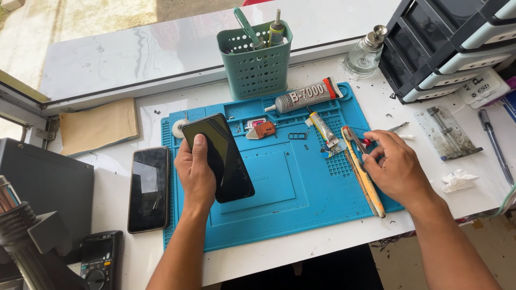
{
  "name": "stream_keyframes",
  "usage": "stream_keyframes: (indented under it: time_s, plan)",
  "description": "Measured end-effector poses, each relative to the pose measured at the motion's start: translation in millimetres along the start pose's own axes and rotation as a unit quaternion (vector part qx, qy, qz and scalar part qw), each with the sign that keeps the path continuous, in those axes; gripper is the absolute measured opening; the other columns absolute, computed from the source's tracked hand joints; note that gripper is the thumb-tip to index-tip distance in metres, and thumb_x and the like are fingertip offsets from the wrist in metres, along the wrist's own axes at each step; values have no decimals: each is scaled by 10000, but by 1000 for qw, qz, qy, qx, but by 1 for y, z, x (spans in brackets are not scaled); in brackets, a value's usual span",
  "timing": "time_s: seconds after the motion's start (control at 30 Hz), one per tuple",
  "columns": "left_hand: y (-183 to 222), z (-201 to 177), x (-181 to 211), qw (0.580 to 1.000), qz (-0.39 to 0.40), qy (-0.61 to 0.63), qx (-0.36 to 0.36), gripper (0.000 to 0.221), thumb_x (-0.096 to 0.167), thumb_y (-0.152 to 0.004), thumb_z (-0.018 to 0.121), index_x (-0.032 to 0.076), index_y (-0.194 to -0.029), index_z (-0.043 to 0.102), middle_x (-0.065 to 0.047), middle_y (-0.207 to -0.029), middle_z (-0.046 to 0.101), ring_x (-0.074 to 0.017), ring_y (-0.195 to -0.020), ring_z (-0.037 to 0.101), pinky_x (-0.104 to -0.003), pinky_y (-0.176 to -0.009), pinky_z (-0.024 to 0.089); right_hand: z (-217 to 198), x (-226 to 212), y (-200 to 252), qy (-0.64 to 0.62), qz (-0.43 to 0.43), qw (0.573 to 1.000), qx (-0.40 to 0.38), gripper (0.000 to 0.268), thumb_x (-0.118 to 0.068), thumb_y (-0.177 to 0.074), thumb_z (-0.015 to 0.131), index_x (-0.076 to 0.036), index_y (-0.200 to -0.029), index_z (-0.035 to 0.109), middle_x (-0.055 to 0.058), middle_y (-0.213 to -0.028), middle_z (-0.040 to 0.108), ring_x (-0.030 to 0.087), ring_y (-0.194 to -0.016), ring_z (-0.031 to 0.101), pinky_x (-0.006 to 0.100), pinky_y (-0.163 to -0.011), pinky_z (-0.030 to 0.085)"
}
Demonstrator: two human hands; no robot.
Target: Disassembling a mobile phone by prying off the back cover using a specialized tool.
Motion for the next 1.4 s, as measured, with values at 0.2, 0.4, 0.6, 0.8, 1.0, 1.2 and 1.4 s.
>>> stream_keyframes:
  time_s: [0.2, 0.4, 0.6, 0.8, 1.0, 1.2, 1.4]
  plan:
    - [0, -1, 4, 1000, 6, -19, 3, 307, 340, -1052, 511, 54, -1110, 608, -55, -971, 654, -168, -882, 673, -273, -740, 598, -13, -6, -17, 26, -101, 995, 4, 436, 28, -933, 447, 89, -1328, 621, 279, -1338, 641, 400, -1271, 600, 478, -1106, 486]
    - [-1, 0, 3, 1000, 0, -12, -2, 311, 337, -1046, 518, 46, -1126, 594, -76, -985, 658, -180, -880, 683, -283, -730, 625, 6, 46, -37, 198, -10, 975, -98, 288, -127, -981, 572, -181, -1221, 720, 8, -1243, 726, 316, -1246, 588, 533, -875, 556]
    - [1, 0, 3, 1000, -5, -14, -3, 304, 348, -1044, 519, 61, -1106, 597, -54, -942, 643, -169, -835, 681, -278, -681, 626, -3, 36, -52, 299, -122, 946, -25, 209, -132, -984, 663, -171, -1185, 704, 44, -1066, 767, 298, -1063, 658, 466, -874, 525]
    - [2, 2, 3, 999, 5, -53, -4, 278, 344, -1059, 505, 83, -1004, 584, -19, -848, 600, -134, -740, 638, -274, -609, 608, 13, 18, -85, 159, -54, 985, -33, 359, -123, -1018, 594, 5, -1348, 658, 228, -1233, 703, 412, -1074, 658, 546, -870, 555]
    - [1, -1, 1, 997, -6, -81, 3, 297, 365, -1061, 518, 134, -874, 506, 32, -753, 503, -80, -657, 488, -241, -555, 471, 27, 13, -97, 153, -2, 985, -81, 407, -172, -986, 649, -34, -1369, 657, 222, -1216, 690, 395, -1041, 663, 530, -815, 557]
    - [5, 11, -5, 999, -29, -30, -27, 279, 344, -1051, 505, 79, -1013, 585, -49, -900, 652, -163, -796, 675, -291, -638, 601, 27, 4, -101, 184, 30, 978, -97, 445, -272, -987, 633, -78, -1387, 649, 179, -1276, 665, 386, -1073, 662, 549, -801, 552]
    - [12, 30, 19, 994, 15, -107, -29, 357, 332, -1090, 473, 94, -887, 644, -74, -683, 646, -163, -665, 631, -341, -690, 588, 17, -79, -110, 152, -131, 979, -19, 343, -150, -963, 685, -25, -1278, 740, 258, -1139, 704, 444, -1004, 734, 539, -801, 587]
Point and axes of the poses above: each hand's wrist, its own y-axis away from the middle knuckle, its own z-axis out of the palm, x = y × z, the point moved 9 cm from there along -y, towards the middle knuckle
